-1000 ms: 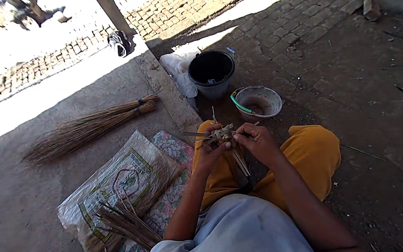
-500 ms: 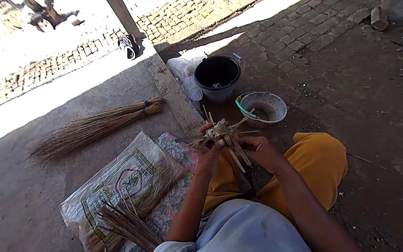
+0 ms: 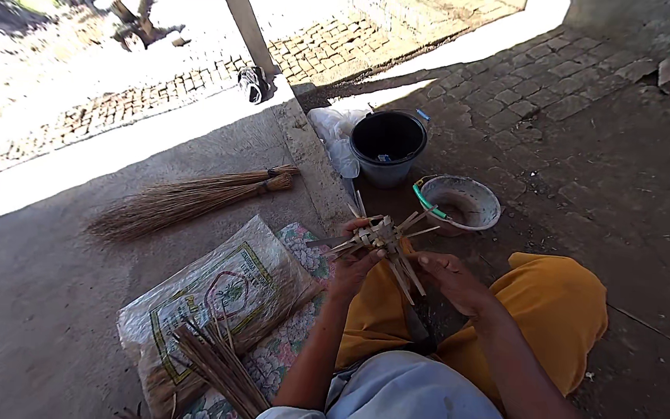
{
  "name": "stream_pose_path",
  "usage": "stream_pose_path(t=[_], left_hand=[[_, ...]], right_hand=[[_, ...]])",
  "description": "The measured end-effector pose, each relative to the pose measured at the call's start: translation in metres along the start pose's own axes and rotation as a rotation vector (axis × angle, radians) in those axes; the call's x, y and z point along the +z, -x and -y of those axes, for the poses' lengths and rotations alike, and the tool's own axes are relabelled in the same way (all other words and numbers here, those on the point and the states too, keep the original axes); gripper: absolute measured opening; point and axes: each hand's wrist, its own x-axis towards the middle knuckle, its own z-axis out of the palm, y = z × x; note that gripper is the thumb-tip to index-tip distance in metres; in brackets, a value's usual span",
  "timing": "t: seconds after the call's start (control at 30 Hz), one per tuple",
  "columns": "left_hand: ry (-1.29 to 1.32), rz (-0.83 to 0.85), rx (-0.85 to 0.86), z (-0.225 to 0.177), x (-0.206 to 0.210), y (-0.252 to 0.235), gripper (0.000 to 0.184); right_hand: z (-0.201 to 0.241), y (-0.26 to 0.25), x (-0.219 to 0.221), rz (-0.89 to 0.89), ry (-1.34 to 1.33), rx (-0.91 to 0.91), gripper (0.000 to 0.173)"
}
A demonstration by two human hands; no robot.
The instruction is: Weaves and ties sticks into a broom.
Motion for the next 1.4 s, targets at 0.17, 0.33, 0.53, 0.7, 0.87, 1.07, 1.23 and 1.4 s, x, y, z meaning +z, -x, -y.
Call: stream_pose_path(t=[0.17, 0.33, 0.53, 0.7, 0.87, 1.07, 1.23, 1.4], left_hand=[[-0.376, 0.385, 0.125, 0.005, 0.002, 0.015, 0.07], [-0.639, 0.273, -0.028, -0.008, -0.035, 0.046, 0.085], [-0.692, 0.368, -0.066, -0.026, -0.039, 0.064, 0.051], [-0.616, 0.601, -0.004, -0.026, 0.004, 0.07, 0.038], [-0.784, 0.806, -0.078, -0.013, 0.04, 0.038, 0.032], [-1.376, 0.928, -0.382, 0.024, 0.081, -0.051, 0.033], [-1.743, 0.504, -0.785, 0.085, 0.026, -0.065, 0.052], [-1.976, 0.551, -1.211, 0.056, -0.013, -0.017, 0.083]], right_hand=[[-0.004, 0.002, 0.024, -0.059, 0.081, 0.0, 0.024], [-0.016, 0.008, 0.026, -0.261, -0.139, -0.025, 0.022], [-0.046, 0.006, 0.003, -0.461, -0.311, -0.12, 0.018], [-0.084, 0.007, -0.014, -0.691, -0.472, -0.073, 0.021], [-0.091, 0.015, -0.017, -0.794, -0.541, -0.157, 0.021], [-0.093, 0.01, -0.038, -0.734, -0.605, -0.059, 0.017], [-0.086, -0.005, -0.028, -0.664, -0.705, 0.047, 0.015], [-0.086, -0.021, -0.006, -0.56, -0.759, 0.119, 0.015]])
